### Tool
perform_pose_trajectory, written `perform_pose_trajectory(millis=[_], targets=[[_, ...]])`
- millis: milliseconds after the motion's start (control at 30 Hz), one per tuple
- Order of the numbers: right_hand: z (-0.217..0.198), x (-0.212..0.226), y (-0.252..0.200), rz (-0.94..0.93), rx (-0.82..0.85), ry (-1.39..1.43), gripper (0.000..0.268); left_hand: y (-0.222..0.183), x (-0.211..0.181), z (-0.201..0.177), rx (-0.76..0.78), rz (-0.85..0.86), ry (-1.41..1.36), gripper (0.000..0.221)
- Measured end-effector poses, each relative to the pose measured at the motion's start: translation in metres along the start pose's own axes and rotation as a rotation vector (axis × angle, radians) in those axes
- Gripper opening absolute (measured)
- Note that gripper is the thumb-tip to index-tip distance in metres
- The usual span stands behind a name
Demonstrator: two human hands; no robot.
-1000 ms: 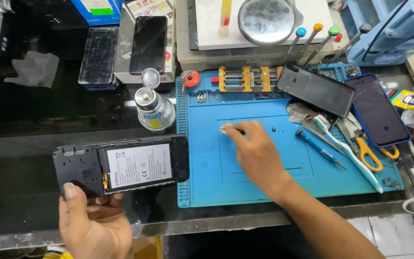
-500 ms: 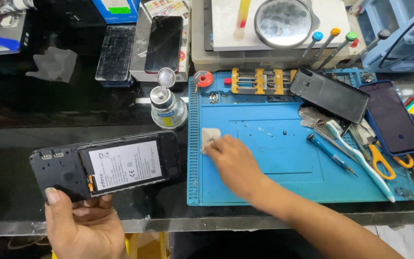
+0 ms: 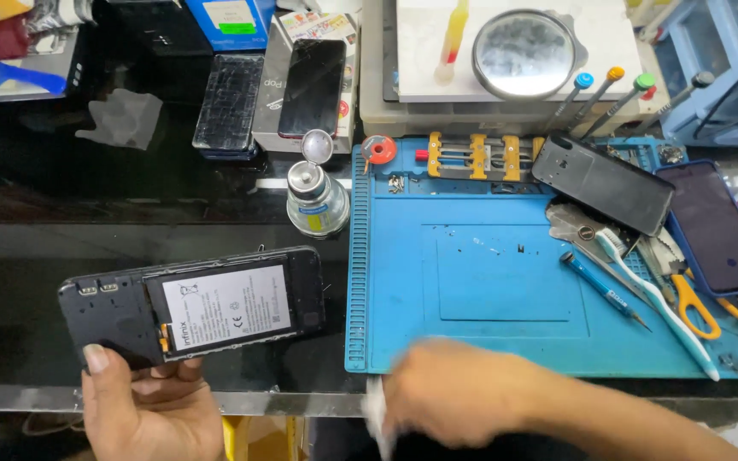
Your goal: Reassembling the internal components of a mobile phone by aligning a plastic frame and fastening it with screws.
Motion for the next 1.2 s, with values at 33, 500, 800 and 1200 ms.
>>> perform_pose_trajectory(millis=[33,500,800,1200], targets=[[-0.008,0.001,-0.010,-0.004,0.011,-0.003,0.040,0.001,-0.003,0.004,-0.009,0.000,-0.007,0.053],[-0.013,-0.007,-0.066,0.479,-0.757,-0.210,0.031,-0.004,-0.015,0.003,0.025,-0.018,-0.056,0.052],[-0.127,-0.099,0.063,-0.024,-1.085,-0.715,0.031,0.008,-0.003,-0.026,-0.008,0.004,-0.094,0.042],[-0.092,-0.110,0.078,0.233,-0.688,-1.357,0.044,0.004,-0.020,-0.020,-0.099,0.040,-0.010,0.063]])
Point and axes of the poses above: each hand's wrist, its own y-axis towards the middle knuckle, its own z-axis out of the palm, x = y × z, the point moved 1 cm from there along y, towards the middle knuckle, and after that the axes turned 7 degrees about -z, right-handed, at the moved point
